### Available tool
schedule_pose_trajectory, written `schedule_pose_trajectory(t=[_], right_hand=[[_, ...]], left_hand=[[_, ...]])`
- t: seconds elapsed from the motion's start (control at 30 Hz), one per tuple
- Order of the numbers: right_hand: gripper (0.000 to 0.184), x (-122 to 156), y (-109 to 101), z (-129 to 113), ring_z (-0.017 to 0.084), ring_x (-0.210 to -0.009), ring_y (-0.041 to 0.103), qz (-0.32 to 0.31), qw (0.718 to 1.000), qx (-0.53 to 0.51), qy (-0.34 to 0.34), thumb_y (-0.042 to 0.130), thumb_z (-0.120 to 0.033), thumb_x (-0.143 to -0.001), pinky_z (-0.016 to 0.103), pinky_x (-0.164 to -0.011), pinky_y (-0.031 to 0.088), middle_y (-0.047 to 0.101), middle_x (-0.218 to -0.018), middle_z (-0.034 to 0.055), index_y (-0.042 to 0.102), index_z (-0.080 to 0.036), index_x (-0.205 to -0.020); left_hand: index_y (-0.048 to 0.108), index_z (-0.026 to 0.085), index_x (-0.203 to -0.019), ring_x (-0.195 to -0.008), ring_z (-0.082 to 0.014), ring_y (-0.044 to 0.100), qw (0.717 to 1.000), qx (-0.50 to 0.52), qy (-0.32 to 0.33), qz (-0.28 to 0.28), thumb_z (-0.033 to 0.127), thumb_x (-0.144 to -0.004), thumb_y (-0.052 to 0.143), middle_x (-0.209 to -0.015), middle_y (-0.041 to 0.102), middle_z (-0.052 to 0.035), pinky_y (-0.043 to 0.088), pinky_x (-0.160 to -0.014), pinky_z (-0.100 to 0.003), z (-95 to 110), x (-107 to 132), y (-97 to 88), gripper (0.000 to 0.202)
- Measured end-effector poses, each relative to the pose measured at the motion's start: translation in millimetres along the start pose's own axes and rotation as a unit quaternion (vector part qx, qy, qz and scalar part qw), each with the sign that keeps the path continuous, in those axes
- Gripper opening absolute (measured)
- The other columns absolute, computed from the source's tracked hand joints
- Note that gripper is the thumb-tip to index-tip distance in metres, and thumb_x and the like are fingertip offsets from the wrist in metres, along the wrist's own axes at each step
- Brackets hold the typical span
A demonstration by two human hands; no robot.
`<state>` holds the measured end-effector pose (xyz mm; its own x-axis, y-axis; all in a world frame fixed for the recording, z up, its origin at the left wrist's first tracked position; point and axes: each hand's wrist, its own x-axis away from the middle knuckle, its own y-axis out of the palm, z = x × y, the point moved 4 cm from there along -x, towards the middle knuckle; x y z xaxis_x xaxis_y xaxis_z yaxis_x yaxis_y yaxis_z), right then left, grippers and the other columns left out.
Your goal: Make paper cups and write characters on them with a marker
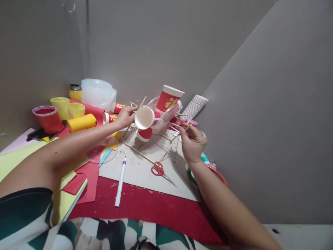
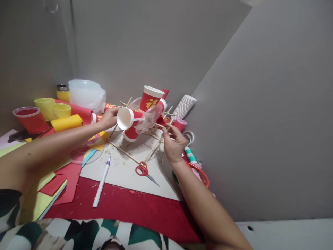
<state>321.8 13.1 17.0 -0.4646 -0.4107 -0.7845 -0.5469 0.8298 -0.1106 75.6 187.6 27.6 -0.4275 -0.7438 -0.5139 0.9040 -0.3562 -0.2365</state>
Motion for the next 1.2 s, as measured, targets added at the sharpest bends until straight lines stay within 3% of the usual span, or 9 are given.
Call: schedule_pose_trajectory(t=[0.13, 0.43, 0.63, 0.83, 1.07, 1.2], right_hand=[[0.05, -1, -3, -4, 0.02, -0.083, 0.076, -0.028, 0.999, 0.016, 0.003, 0.073, -0.046, -0.084, 0.033, -0.071, 0.063, 0.079, -0.105, 0.0069, 0.07, -0.021, -0.127], [0.064, 10, -22, -14, 0.024, -0.102, 0.076, -0.078, 0.995, 0.031, 0.053, 0.069, -0.04, -0.088, 0.039, -0.078, 0.064, 0.077, -0.114, 0.009, 0.05, -0.026, -0.147], [0.063, 15, -30, -18, 0.025, -0.098, 0.076, -0.1, 0.99, 0.033, 0.095, 0.069, -0.042, -0.085, 0.045, -0.086, 0.062, 0.078, -0.109, 0.0102, 0.054, -0.023, -0.143], [0.07, 15, -15, -10, 0.026, -0.093, 0.077, -0.136, 0.981, 0.024, 0.136, 0.072, -0.048, -0.08, 0.046, -0.088, 0.062, 0.08, -0.1, 0.0109, 0.057, -0.017, -0.14], [0.046, 7, 9, -16, 0.026, -0.094, 0.076, -0.181, 0.975, 0.015, 0.125, 0.069, -0.04, -0.078, 0.042, -0.085, 0.061, 0.08, -0.101, 0.009, 0.068, -0.019, -0.119], [0.037, 5, 16, -14, 0.025, -0.089, 0.075, -0.187, 0.974, 0.025, 0.122, 0.065, -0.035, -0.079, 0.038, -0.082, 0.06, 0.079, -0.095, 0.0076, 0.07, -0.019, -0.111]], left_hand=[[0.08, 0.012, -0.095, -0.071, -0.0213, 0.072, 1.0, -0.015, 0.0, -0.009, 0.034, -0.078, 0.071, -0.069, 0.075, -0.0033, 0.059, -0.072, -0.032, 0, -2, -1.1, 0.029], [0.079, 0.011, -0.089, -0.094, -0.0307, 0.075, 0.997, -0.074, 0.006, -0.036, 0.03, -0.069, 0.072, -0.092, 0.081, -0.0102, 0.061, -0.087, -0.042, 10, 2, -6.5, 0.028], [0.077, 0.013, -0.081, -0.084, -0.0254, 0.075, 0.992, -0.116, 0.012, -0.045, 0.022, -0.069, 0.066, -0.08, 0.079, -0.0054, 0.061, -0.077, -0.033, 17, 0, -6.0, 0.018], [0.072, 0.013, -0.072, -0.075, -0.0224, 0.072, 0.985, -0.167, 0.007, -0.037, 0.014, -0.065, 0.061, -0.07, 0.075, -0.0037, 0.055, -0.068, -0.027, 25, -2, -10.3, 0.013], [0.065, 0.016, -0.065, -0.08, -0.0263, 0.074, 0.977, -0.21, -0.018, -0.02, 0.016, -0.065, 0.063, -0.072, 0.075, -0.0052, 0.056, -0.072, -0.029, 24, 6, -12.8, 0.002], [0.062, 0.017, -0.065, -0.068, -0.0252, 0.073, 0.975, -0.219, -0.045, -0.018, 0.015, -0.066, 0.062, -0.062, 0.07, -0.0065, 0.058, -0.069, -0.031, 16, 6, -11.0, 0.003]])
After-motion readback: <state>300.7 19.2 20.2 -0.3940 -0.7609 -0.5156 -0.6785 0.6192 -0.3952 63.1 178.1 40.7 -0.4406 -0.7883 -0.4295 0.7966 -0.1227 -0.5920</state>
